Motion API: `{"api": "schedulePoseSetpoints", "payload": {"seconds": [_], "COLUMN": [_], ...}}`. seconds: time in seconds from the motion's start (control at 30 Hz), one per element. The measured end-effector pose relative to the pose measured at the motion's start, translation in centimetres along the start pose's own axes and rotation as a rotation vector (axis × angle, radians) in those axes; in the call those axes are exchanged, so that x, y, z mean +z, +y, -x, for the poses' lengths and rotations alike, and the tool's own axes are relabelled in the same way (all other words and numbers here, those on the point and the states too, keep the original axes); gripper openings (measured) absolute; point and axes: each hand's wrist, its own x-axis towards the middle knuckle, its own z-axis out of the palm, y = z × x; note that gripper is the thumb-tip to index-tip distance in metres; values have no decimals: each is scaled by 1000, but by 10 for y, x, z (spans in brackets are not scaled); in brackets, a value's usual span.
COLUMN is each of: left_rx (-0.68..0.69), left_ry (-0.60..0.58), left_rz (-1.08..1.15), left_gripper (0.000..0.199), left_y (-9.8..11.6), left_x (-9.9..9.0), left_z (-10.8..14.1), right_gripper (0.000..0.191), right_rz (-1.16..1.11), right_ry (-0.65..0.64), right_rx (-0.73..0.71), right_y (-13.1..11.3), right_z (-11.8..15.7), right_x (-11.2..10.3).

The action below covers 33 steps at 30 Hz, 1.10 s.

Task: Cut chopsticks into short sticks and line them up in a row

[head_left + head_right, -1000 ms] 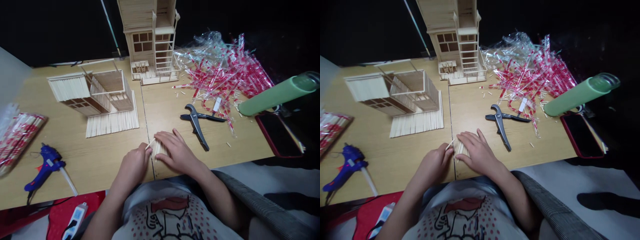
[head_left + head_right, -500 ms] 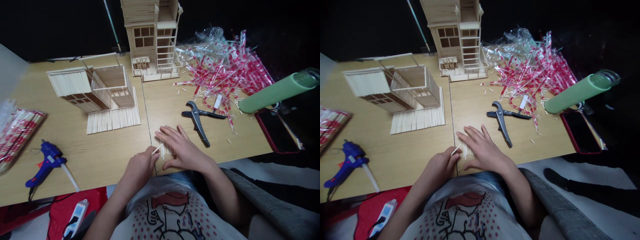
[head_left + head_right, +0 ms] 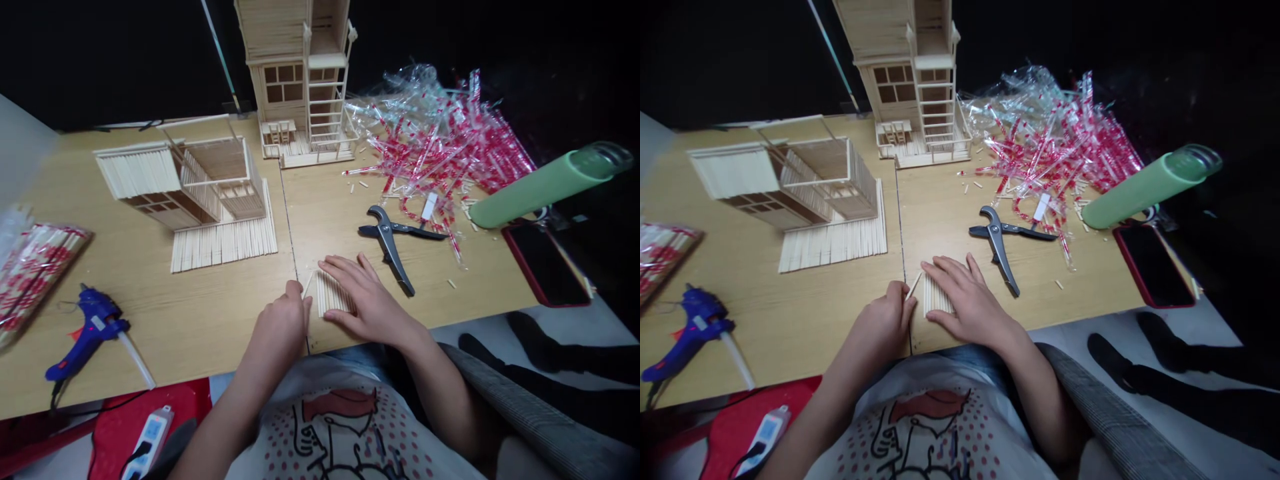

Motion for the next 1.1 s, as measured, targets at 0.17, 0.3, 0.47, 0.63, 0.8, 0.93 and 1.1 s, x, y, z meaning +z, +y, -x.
{"api": "schedulePoseSetpoints", "payload": {"seconds": [0.17, 0.3, 0.47, 0.63, 0.8, 0.93, 1.1], "left_rx": [48, 56, 39, 125, 268, 280, 288], "left_ry": [-15, 26, 217, 415, 441, 336, 293], "left_rz": [169, 312, 437, 659, 460, 388, 441], "left_gripper": [29, 26, 23, 27, 18, 21, 23], "left_y": [-2, -11, -10, -8, -25, -29, -18], "left_x": [-2, -4, 3, 8, 6, 14, 25], "left_z": [10, 13, -6, -18, -3, 11, 14], "right_gripper": [71, 66, 57, 52, 49, 38, 30], "right_rz": [-12, -23, -66, -97, -88, -36, -20], "right_ry": [86, 199, 348, 365, 382, 464, 467], "right_rx": [35, 82, 129, 146, 172, 205, 240], "right_y": [6, 10, 13, 14, 16, 14, 9], "right_z": [11, 23, 33, 36, 42, 49, 55], "right_x": [-3, 0, 8, 9, 9, 12, 15]}}
